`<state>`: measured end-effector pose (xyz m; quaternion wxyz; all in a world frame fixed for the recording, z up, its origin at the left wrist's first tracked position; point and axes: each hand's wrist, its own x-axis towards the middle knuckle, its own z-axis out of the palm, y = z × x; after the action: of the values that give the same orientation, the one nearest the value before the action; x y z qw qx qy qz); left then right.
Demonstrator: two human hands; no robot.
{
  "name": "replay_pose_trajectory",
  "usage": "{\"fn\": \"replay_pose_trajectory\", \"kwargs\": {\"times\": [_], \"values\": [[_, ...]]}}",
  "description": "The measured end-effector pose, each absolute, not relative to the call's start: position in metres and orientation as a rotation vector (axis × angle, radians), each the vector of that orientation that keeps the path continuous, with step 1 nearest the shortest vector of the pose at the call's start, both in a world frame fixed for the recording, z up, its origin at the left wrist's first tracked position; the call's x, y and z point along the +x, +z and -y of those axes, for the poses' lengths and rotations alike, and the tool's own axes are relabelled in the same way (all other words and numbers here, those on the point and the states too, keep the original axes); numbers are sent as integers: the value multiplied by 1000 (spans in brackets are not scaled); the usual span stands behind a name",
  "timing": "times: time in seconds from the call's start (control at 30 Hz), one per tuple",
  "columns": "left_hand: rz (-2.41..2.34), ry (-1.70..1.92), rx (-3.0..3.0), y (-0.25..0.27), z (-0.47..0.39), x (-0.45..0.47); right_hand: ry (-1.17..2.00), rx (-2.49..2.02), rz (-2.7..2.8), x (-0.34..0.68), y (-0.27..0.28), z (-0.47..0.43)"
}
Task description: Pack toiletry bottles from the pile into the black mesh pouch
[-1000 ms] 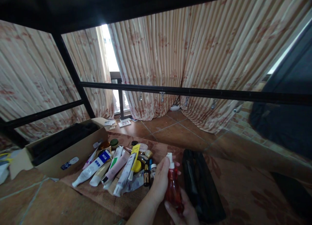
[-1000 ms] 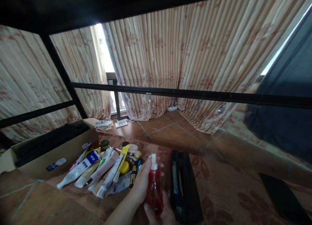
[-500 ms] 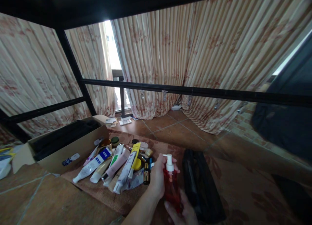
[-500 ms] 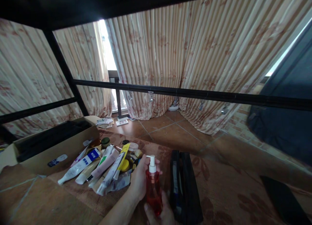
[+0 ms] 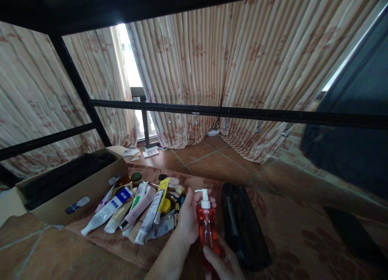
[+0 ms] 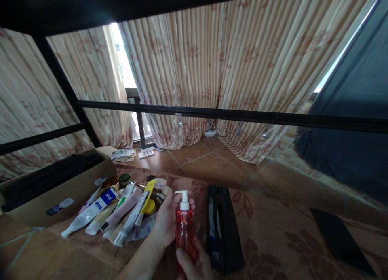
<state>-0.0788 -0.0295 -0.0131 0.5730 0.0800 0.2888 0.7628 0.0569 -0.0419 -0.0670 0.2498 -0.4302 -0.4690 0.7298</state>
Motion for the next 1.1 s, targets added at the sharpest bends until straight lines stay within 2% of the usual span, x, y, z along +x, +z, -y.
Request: {"fn": "replay_pose_trajectory", "kwargs": {"times": [0.4, 1.1], "values": [[-692, 1779, 174, -13, 29, -79, 2028, -1148, 1383, 56, -64, 38], [-750, 1789, 172, -20, 30, -73, 2040, -1302, 1216, 55, -63, 45]]}}
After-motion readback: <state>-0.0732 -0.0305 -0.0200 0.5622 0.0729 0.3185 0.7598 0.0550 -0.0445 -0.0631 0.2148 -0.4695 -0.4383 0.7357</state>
